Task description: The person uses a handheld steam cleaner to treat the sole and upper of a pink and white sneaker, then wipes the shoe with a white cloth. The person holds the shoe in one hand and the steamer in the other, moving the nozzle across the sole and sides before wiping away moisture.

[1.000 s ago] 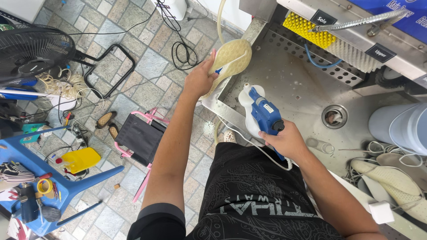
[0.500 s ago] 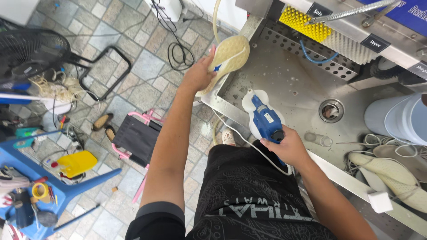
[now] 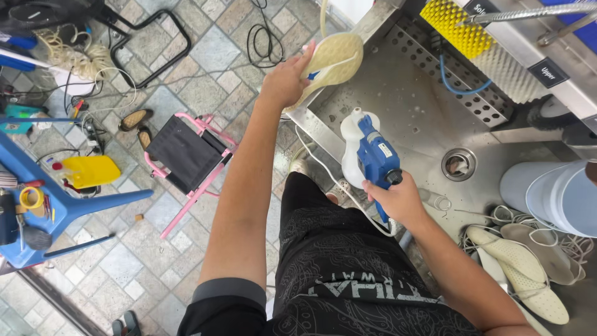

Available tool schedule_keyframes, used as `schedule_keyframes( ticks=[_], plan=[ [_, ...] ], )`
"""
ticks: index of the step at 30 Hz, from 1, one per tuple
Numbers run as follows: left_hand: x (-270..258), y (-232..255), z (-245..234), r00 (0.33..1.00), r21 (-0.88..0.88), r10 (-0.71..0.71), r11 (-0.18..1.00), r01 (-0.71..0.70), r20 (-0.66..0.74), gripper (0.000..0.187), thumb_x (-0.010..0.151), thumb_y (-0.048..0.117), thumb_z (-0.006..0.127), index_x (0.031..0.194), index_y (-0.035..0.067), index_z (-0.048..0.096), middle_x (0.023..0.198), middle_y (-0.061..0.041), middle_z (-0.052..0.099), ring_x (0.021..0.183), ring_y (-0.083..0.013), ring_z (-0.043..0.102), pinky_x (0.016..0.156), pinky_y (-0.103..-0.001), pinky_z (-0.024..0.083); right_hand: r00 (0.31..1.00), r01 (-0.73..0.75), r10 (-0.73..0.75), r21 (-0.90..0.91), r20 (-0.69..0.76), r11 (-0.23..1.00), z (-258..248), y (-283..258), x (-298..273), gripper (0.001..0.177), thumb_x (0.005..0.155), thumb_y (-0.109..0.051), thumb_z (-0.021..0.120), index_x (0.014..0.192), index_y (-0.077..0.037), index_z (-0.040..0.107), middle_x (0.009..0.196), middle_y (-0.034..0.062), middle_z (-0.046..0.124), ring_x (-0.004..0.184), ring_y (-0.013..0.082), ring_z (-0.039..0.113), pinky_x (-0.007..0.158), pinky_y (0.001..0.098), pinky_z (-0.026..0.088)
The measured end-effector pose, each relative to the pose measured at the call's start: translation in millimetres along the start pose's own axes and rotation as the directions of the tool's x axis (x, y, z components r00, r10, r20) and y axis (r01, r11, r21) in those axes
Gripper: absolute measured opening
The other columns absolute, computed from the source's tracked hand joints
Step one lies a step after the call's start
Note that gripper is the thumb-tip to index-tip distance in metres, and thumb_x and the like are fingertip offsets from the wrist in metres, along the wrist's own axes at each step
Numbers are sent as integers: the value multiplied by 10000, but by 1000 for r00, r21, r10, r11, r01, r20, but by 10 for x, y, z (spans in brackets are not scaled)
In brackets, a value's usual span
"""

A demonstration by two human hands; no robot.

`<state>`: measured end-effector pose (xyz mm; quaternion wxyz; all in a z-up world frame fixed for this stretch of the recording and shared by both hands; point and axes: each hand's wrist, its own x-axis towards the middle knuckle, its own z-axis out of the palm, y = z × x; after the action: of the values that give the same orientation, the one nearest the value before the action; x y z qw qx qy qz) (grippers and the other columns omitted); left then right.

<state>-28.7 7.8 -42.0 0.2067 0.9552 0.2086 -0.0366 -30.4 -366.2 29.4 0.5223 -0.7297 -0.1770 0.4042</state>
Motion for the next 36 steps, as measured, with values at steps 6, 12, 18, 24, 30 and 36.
schedule_keyframes(
  ticks=[6,12,18,24,30,36],
  plan=[
    [1,49,-66,999,-20,-25,999,26,21,937,924,310,728,1586,469,84,1496,-16,537,1300,-299,558,1037,-469,472,1000,4,-4,-14,-11,1000,39,-69,-10,150,854,-82,748,938,7,663,703,26,691,595,99,640,558,267,510],
    [-21,45,-95,1000,-41,-13,999,14,20,940,935,310,730,1599,469,84,1498,-24,547,1304,-300,568,1053,-459,478,998,-57,54,-62,-40,996,9,-63,-20,105,851,-88,749,854,-7,683,659,34,689,569,108,625,540,273,489],
    [1,-8,-73,999,-61,5,998,-2,45,952,924,315,731,1593,458,68,1505,-35,527,1318,-304,551,1048,-465,464,1000,-19,19,-27,-10,999,-50,-25,18,120,862,-94,733,793,-15,676,648,19,666,572,88,601,546,268,479],
    [23,-5,-129,996,-71,-22,997,28,83,946,933,322,727,1592,463,63,1522,-25,516,1332,-298,543,1073,-473,445,998,-43,43,-4,-55,999,25,-44,-3,74,864,-78,719,824,-32,679,655,19,667,577,91,601,545,270,470],
    [19,83,-196,993,-49,-52,997,57,101,936,935,328,719,1585,470,61,1524,-8,504,1327,-288,537,1077,-482,431,999,-15,15,-7,-41,1000,0,-71,12,98,888,-70,706,817,-10,675,663,20,668,600,101,617,569,274,485],
    [-17,87,-231,993,-72,-44,996,52,105,943,939,318,717,1602,460,62,1522,-10,527,1338,-294,549,1090,-463,454,997,28,-18,133,-81,991,24,-103,43,23,874,-56,676,888,-38,668,683,16,660,605,109,633,579,279,506]
  ],
)
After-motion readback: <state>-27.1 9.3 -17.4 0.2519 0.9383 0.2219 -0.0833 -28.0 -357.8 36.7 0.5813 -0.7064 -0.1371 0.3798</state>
